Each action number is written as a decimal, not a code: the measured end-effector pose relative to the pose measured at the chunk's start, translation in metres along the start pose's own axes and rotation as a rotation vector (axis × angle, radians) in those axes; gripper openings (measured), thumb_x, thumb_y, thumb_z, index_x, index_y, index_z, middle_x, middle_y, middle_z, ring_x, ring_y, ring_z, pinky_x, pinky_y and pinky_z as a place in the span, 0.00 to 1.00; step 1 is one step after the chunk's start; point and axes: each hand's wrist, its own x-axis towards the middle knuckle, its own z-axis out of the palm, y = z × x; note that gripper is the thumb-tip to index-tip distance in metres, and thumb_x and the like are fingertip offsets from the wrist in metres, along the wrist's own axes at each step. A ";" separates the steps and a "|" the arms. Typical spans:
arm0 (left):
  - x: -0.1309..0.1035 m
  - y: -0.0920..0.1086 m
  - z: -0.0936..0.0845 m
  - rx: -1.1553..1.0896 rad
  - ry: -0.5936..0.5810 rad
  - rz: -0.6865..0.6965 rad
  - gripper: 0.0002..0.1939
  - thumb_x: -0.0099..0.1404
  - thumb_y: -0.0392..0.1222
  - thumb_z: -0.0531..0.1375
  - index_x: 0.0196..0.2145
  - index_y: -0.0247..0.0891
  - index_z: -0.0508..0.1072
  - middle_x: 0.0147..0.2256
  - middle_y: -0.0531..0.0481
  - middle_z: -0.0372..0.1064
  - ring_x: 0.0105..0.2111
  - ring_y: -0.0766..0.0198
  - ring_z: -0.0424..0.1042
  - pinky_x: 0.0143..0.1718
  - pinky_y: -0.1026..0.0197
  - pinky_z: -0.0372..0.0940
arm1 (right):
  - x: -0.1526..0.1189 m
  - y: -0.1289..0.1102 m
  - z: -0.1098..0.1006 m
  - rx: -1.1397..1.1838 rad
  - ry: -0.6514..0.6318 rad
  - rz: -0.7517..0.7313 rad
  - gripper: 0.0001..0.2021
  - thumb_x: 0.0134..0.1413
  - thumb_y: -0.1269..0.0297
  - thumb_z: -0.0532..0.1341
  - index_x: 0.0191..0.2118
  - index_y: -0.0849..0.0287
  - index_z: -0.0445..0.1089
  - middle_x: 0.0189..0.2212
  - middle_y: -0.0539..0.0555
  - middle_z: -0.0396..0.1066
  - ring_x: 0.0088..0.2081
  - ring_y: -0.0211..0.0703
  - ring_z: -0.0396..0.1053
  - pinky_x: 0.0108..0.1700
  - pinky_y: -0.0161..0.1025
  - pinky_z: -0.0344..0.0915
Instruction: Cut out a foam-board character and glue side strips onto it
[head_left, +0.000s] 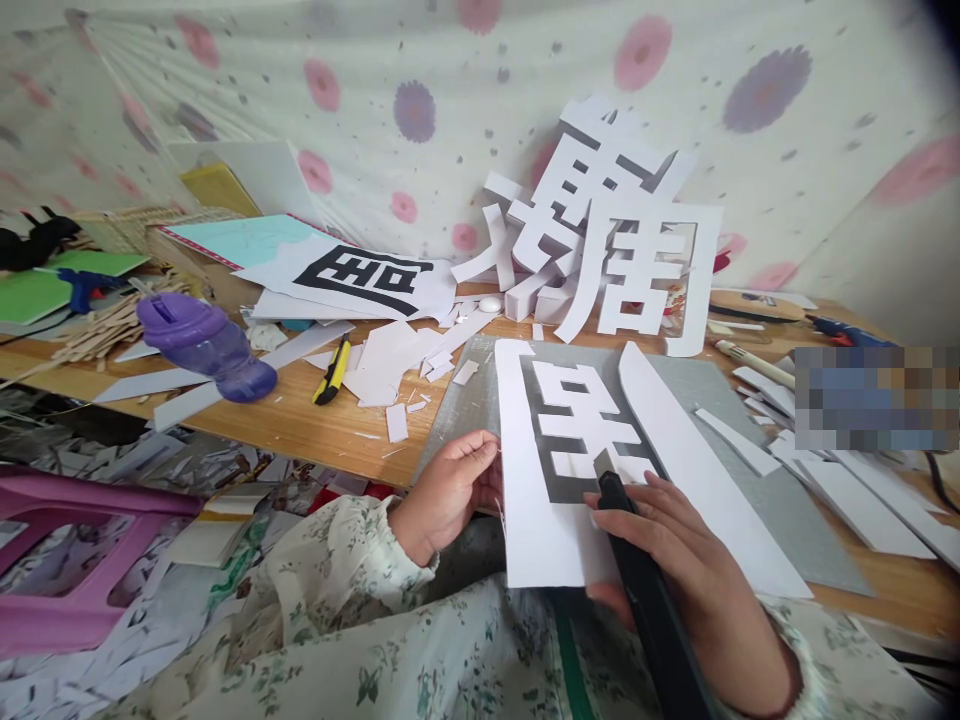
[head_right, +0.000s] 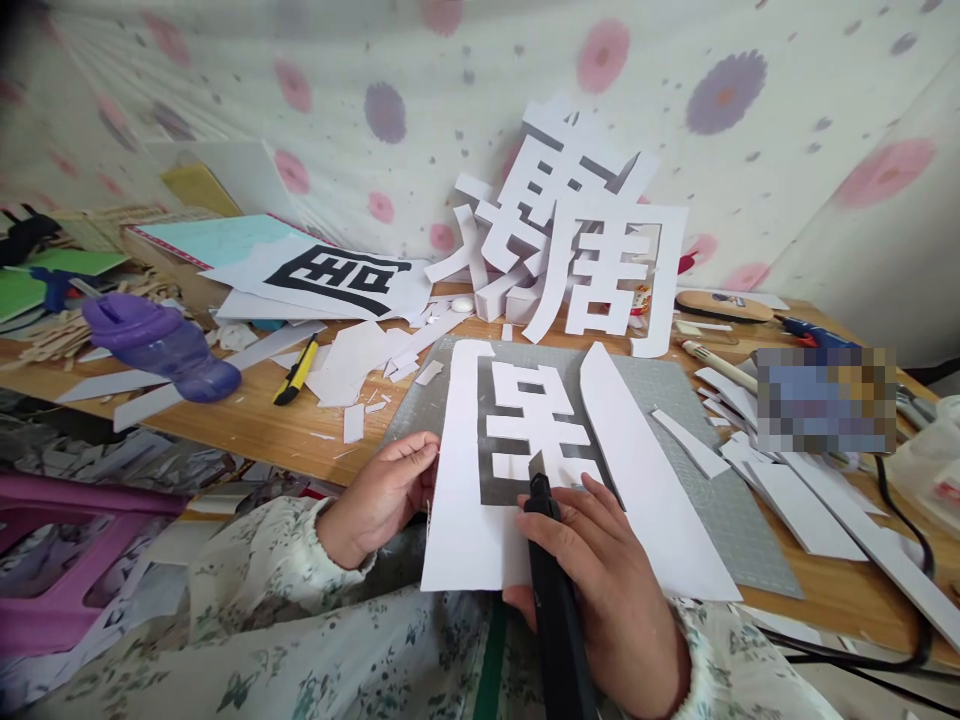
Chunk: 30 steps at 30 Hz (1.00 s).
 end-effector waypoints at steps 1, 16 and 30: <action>0.001 0.000 0.000 -0.002 0.008 0.003 0.22 0.55 0.58 0.69 0.28 0.37 0.69 0.22 0.56 0.69 0.21 0.70 0.67 0.20 0.69 0.63 | 0.000 0.000 0.000 -0.002 -0.002 -0.003 0.22 0.56 0.60 0.68 0.54 0.55 0.65 0.49 0.56 0.78 0.51 0.54 0.73 0.62 0.55 0.56; 0.010 0.003 0.002 -0.011 0.075 0.034 0.25 0.49 0.61 0.72 0.28 0.37 0.70 0.22 0.56 0.68 0.20 0.69 0.66 0.19 0.67 0.65 | -0.001 0.000 0.003 0.005 -0.014 0.003 0.22 0.56 0.59 0.68 0.54 0.55 0.65 0.49 0.56 0.78 0.50 0.54 0.73 0.61 0.56 0.56; 0.020 0.004 0.000 -0.023 0.155 0.091 0.24 0.46 0.56 0.74 0.26 0.37 0.70 0.21 0.58 0.66 0.20 0.71 0.64 0.20 0.69 0.61 | -0.002 0.000 0.004 -0.023 -0.019 -0.014 0.22 0.56 0.57 0.68 0.54 0.56 0.65 0.48 0.56 0.78 0.49 0.53 0.73 0.62 0.55 0.55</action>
